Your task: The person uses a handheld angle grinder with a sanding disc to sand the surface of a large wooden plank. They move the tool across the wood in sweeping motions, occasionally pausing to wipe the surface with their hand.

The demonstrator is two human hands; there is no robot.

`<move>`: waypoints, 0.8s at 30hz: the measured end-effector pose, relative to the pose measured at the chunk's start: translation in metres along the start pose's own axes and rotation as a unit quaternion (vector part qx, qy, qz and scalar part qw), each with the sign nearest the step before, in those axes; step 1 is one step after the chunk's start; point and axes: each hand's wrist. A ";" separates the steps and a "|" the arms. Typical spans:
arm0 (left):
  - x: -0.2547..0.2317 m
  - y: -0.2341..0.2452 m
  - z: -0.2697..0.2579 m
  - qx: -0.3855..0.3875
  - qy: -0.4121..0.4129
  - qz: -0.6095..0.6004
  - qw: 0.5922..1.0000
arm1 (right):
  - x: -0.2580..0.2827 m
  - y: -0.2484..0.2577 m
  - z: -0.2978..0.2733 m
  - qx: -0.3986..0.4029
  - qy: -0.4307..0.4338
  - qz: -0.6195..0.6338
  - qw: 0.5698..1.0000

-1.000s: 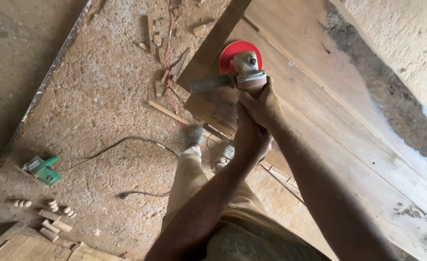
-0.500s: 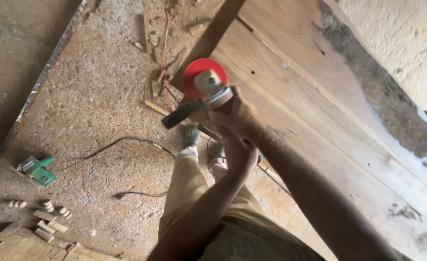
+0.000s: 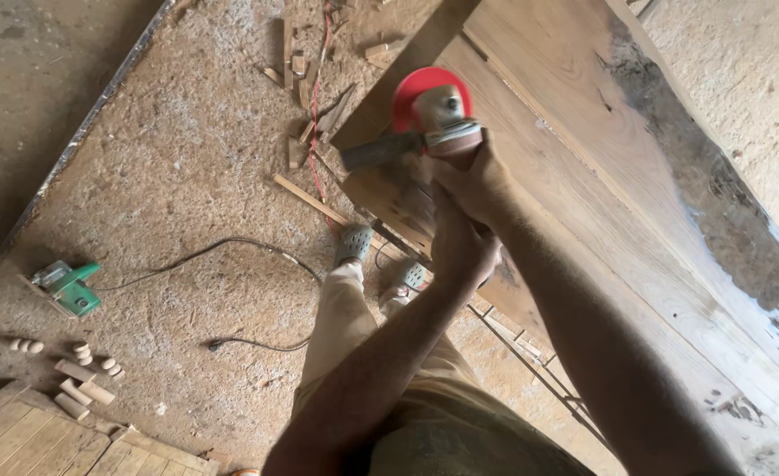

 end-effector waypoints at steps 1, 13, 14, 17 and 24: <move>0.003 -0.001 -0.004 -0.030 -0.033 -0.028 0.999 | 0.000 -0.002 -0.003 -0.001 -0.012 -0.034 0.999; 0.036 0.020 -0.046 -0.120 -0.086 -0.019 0.989 | 0.017 -0.044 -0.057 0.071 -0.063 -0.102 0.990; 0.033 0.021 -0.044 -0.085 -0.052 -0.027 0.995 | 0.018 -0.041 -0.058 0.063 -0.065 -0.101 0.991; 0.026 0.021 -0.039 0.019 0.057 -0.047 0.997 | 0.016 -0.033 -0.056 0.030 -0.092 -0.078 0.992; 0.019 0.007 -0.030 0.022 -0.031 -0.009 0.999 | -0.001 -0.013 -0.050 -0.075 -0.075 -0.062 0.992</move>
Point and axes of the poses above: each hand's wrist, its own z-axis towards the middle knuckle, its own y-axis out of the back of the hand, x = y × z, and after that the axes turned 12 degrees about z, right-handed
